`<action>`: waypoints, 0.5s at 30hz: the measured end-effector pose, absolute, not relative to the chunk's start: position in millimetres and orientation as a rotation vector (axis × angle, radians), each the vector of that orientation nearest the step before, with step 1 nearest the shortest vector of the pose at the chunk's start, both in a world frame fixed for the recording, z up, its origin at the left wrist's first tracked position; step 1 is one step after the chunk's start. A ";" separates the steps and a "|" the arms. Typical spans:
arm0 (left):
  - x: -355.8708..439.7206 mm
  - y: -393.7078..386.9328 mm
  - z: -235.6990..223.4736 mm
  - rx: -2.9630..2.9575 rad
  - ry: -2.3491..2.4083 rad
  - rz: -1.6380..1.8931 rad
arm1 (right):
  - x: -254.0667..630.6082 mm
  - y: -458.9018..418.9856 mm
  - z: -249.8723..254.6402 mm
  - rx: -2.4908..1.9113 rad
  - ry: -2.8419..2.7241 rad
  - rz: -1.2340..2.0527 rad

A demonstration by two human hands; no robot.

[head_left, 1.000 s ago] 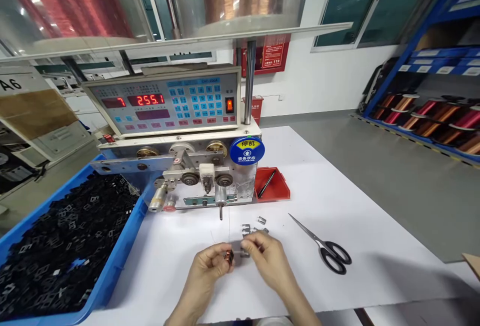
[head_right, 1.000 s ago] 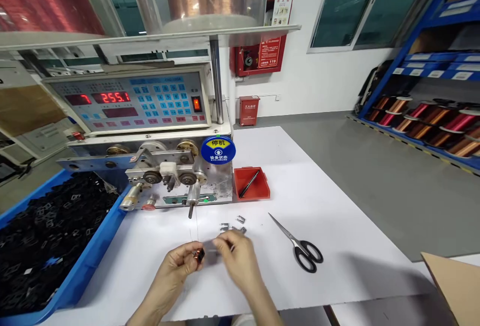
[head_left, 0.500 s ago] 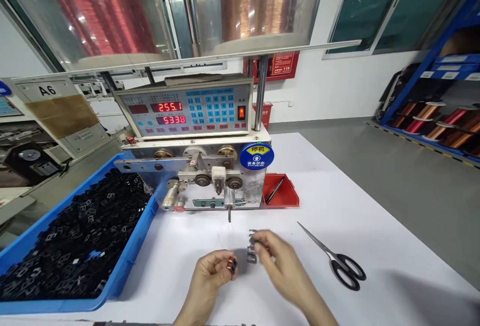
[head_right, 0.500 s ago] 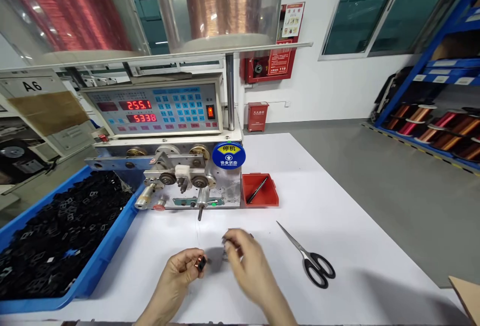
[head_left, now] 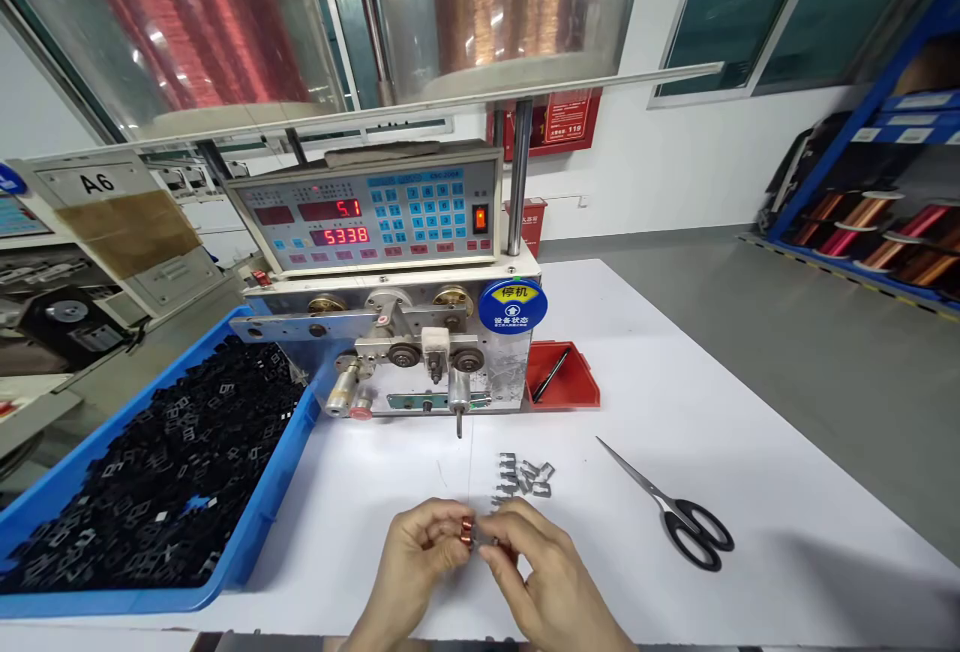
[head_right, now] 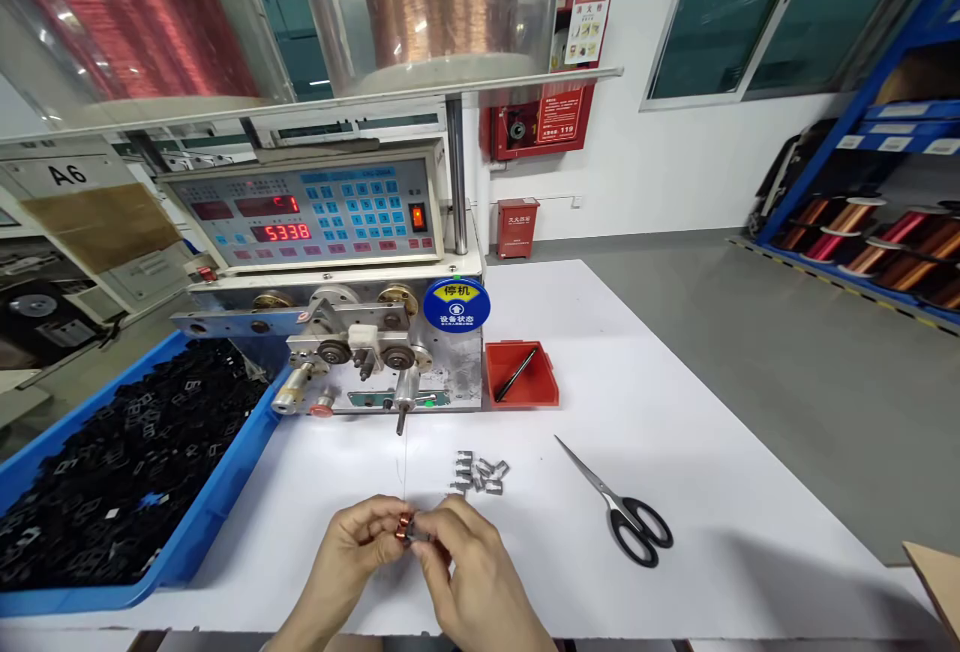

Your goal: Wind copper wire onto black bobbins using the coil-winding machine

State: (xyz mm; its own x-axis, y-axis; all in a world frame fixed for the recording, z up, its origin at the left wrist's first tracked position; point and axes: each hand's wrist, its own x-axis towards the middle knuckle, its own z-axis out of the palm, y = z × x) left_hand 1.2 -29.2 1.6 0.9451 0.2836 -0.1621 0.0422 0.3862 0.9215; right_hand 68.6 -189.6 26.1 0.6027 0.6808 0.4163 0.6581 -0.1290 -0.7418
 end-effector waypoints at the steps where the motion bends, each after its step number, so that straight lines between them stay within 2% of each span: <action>1: 0.9 -29.1 1.5 1.175 0.316 0.151 | 69.8 -190.6 29.1 -1.845 -1.098 0.073; 7: 1.8 -28.8 6.9 1.167 0.318 0.087 | 78.1 -187.2 34.2 -1.772 -1.009 0.261; 12: 4.6 -28.1 18.1 1.194 0.283 0.016 | 84.7 -179.6 34.9 -1.651 -0.752 0.545; 15: 6.8 -27.0 22.4 1.207 0.259 -0.036 | 90.5 -175.8 37.3 -1.664 -0.761 0.581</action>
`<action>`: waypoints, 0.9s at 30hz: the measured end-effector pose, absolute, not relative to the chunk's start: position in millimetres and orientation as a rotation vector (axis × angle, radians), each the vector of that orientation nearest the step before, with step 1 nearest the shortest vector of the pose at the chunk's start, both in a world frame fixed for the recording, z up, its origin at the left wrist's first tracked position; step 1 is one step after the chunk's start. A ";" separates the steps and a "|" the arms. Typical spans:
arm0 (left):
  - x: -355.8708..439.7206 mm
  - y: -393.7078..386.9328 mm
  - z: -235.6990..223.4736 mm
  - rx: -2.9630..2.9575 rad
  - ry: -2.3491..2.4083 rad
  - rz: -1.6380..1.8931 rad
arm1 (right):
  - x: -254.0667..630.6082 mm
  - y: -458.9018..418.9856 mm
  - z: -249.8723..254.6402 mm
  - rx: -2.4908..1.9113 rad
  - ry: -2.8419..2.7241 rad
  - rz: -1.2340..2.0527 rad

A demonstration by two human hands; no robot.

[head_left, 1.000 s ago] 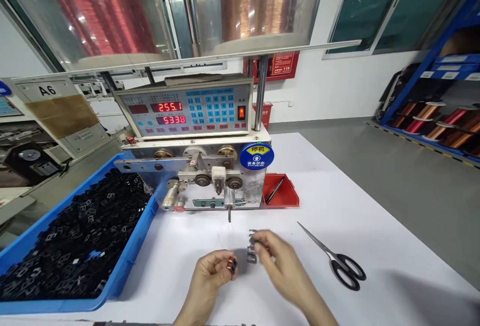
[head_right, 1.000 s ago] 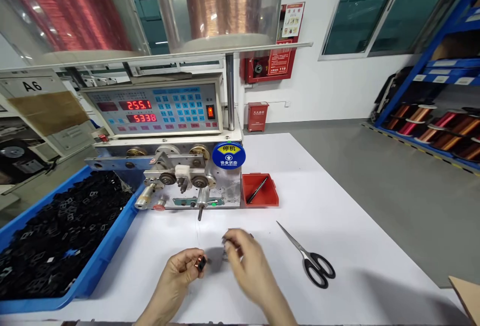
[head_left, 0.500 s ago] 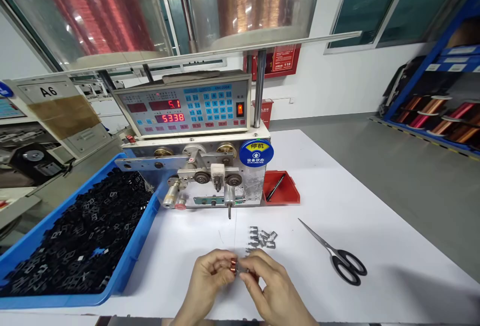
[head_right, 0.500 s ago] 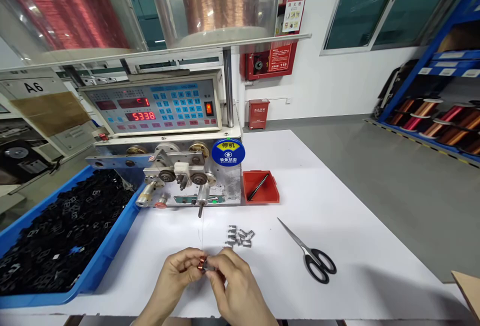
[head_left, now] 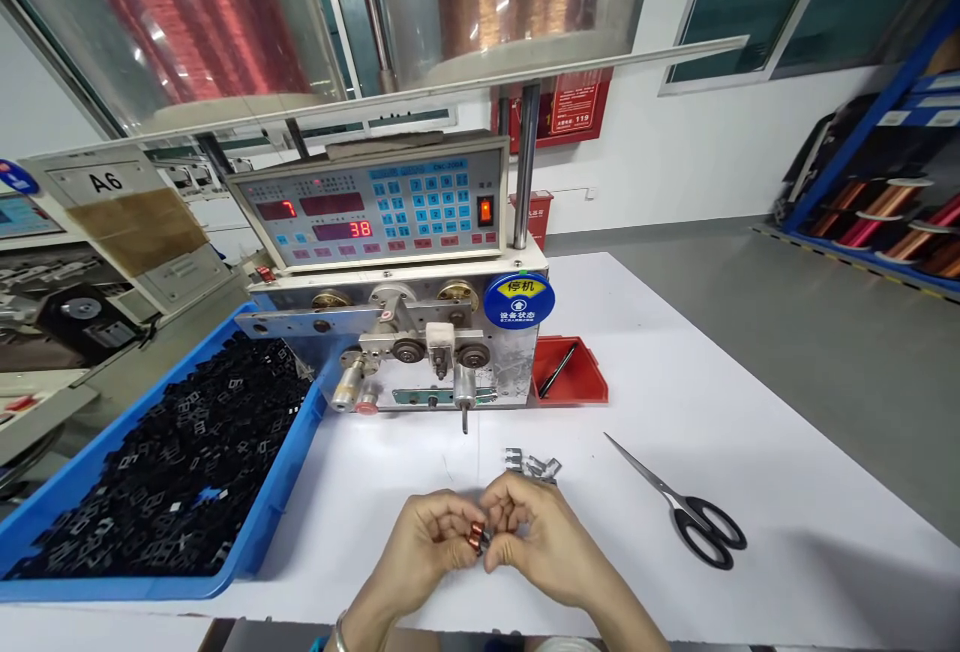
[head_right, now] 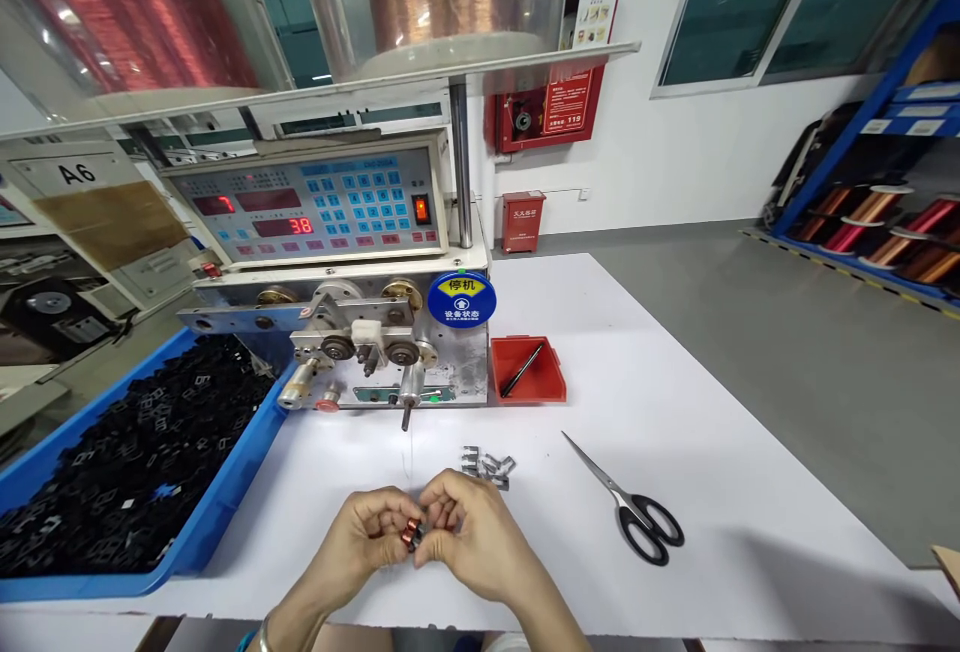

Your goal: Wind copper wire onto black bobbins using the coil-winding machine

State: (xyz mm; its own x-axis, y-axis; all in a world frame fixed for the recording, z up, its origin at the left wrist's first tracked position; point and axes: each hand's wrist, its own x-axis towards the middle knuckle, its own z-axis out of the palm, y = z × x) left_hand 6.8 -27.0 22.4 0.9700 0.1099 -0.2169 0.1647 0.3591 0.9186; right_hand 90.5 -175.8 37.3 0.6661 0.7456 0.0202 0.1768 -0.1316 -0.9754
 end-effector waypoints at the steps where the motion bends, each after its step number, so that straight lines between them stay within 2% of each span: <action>1: 7.7 -26.6 23.3 1.215 0.252 -0.045 | 92.3 -174.7 37.6 -1.675 -0.779 0.577; 12: 23.1 -20.5 8.6 1.164 0.194 -0.018 | 90.4 -173.5 25.6 -1.679 -0.709 0.454; 16: 29.7 -19.8 8.4 1.357 0.217 0.012 | 86.6 -177.4 17.1 -1.562 -0.607 0.475; 23: 29.5 -31.5 50.1 1.902 0.090 0.358 | 84.8 -179.5 17.1 -1.732 -0.580 0.296; 27: 18.3 -28.3 60.1 1.840 0.112 0.841 | 84.8 -179.6 16.0 -1.764 -0.581 0.215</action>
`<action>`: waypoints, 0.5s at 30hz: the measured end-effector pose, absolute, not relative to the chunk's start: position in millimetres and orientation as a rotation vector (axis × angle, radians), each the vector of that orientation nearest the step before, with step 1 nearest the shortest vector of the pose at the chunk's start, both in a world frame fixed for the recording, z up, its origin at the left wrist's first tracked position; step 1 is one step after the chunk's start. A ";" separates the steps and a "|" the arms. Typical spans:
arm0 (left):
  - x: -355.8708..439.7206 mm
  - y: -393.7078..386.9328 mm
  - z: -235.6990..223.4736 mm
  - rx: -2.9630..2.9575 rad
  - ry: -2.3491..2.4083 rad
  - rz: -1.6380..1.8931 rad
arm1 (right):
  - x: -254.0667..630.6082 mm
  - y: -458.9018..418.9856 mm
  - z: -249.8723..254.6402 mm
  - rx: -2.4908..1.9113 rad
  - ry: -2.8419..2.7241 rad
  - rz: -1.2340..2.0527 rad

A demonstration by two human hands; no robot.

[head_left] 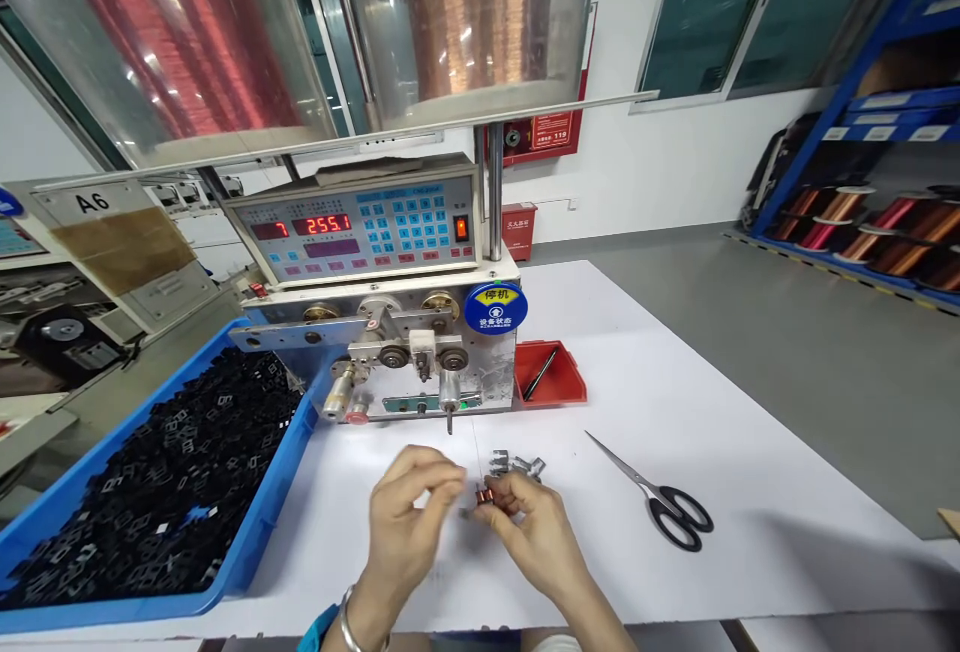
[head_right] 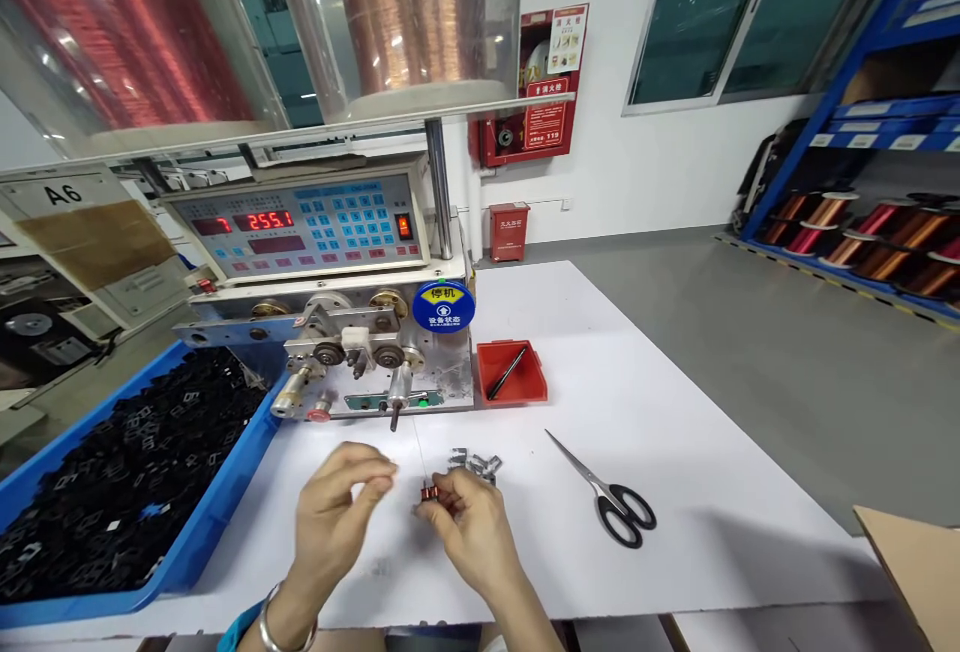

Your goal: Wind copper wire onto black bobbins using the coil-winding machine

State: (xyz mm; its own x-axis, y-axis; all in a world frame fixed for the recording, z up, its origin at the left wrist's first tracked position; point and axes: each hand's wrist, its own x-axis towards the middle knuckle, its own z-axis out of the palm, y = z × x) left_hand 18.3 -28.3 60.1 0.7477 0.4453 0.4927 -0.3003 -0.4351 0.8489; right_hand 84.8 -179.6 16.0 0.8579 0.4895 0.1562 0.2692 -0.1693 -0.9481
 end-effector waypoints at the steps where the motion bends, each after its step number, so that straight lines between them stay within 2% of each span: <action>1: 15.5 -25.1 56.1 1.741 0.220 0.981 | 84.7 -179.7 15.3 -1.762 -0.580 0.201; 3: 11.4 -19.0 42.4 1.522 0.522 1.104 | 84.5 -180.0 14.3 -1.760 -0.581 0.181; 6: 10.5 -19.4 20.2 1.432 0.782 0.759 | 83.9 -179.7 14.0 -1.757 -0.589 0.180; 8: 13.8 -28.1 13.0 1.501 0.667 0.428 | 83.1 -179.1 13.9 -1.752 -0.600 0.185; 10: 19.5 -39.7 14.4 1.554 0.498 0.255 | 82.3 -178.5 13.6 -1.753 -0.611 0.186; 15: 32.9 -55.1 32.7 1.582 0.385 0.271 | 82.6 -179.2 13.8 -1.783 -0.589 0.146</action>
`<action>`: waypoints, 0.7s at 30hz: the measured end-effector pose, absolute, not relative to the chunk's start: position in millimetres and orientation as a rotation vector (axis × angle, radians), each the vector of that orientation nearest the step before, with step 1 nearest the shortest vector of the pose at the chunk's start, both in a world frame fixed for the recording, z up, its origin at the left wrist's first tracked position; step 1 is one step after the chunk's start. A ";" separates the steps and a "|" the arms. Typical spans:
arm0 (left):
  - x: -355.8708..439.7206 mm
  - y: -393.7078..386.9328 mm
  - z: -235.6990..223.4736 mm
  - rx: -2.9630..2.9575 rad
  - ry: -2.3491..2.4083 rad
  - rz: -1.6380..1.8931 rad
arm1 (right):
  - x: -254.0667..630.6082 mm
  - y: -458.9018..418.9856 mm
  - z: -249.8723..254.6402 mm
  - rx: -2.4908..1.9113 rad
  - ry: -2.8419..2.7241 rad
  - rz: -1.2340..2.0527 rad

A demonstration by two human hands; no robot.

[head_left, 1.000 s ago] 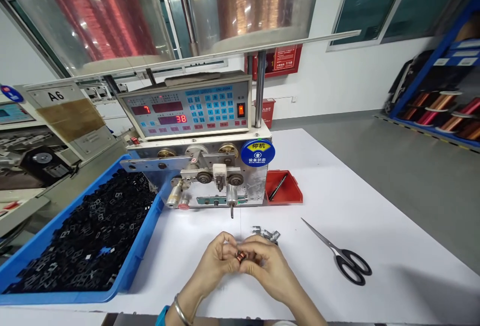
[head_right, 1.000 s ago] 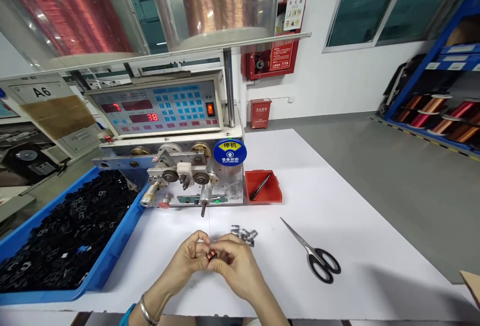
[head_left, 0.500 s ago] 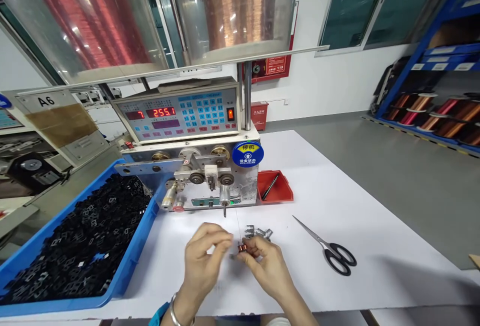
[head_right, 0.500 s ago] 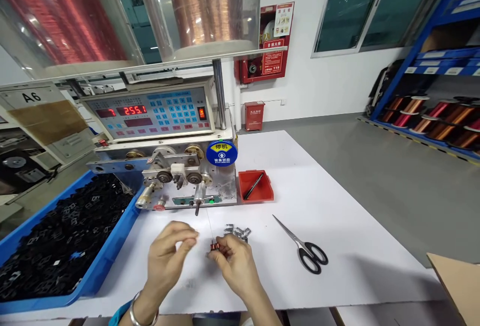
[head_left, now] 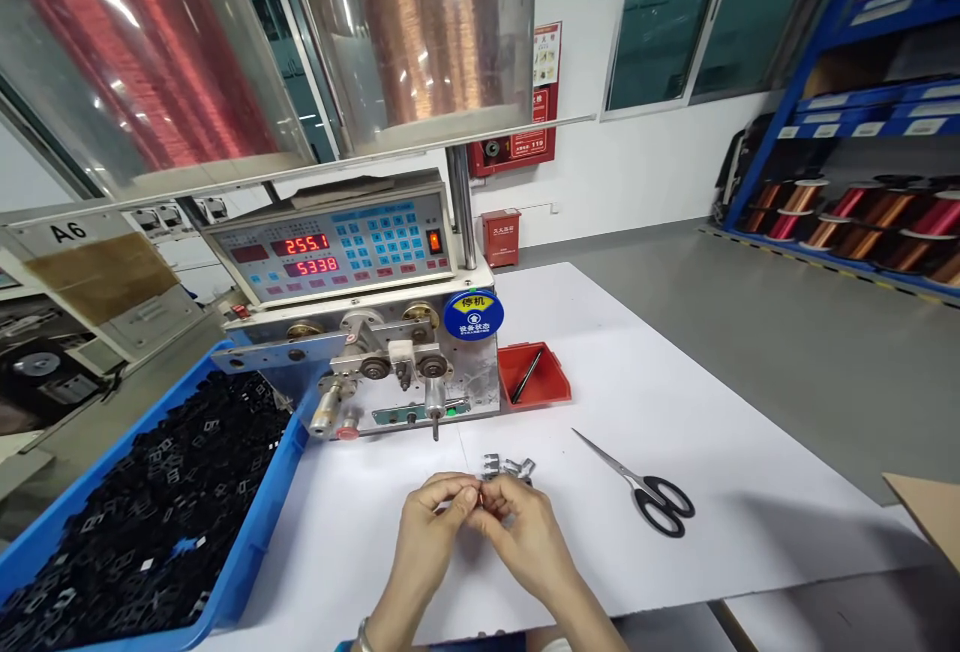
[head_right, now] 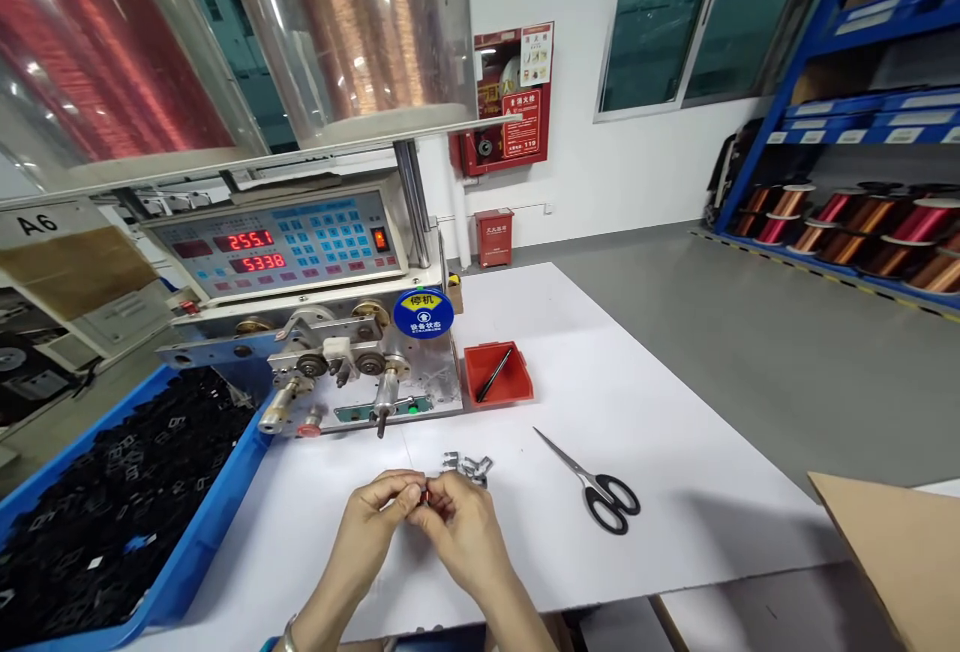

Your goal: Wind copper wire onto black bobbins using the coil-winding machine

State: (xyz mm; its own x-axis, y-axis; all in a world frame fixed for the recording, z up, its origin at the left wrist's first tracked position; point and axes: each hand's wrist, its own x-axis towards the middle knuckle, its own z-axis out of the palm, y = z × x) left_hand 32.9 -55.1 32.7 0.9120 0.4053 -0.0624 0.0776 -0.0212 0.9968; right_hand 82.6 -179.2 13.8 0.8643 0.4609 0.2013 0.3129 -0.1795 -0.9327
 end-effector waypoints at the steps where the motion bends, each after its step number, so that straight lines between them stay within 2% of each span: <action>1: 33.9 -55.4 34.9 1.566 0.380 0.267 | 83.0 -179.5 14.3 -1.785 -0.585 0.139; 8: 33.8 -51.1 41.2 1.318 0.429 0.043 | 84.2 -179.3 15.8 -1.784 -0.583 0.173; 13: 36.6 -46.0 50.7 1.413 0.415 0.012 | 88.2 -183.2 23.0 -1.865 -0.651 0.125; 17: 37.1 -45.3 55.7 1.484 0.317 0.040 | 92.9 -179.7 37.7 -1.749 -0.742 0.182; 21: 37.3 -47.1 56.3 1.547 0.317 -0.003 | 93.3 -159.1 50.9 -1.638 -0.693 0.030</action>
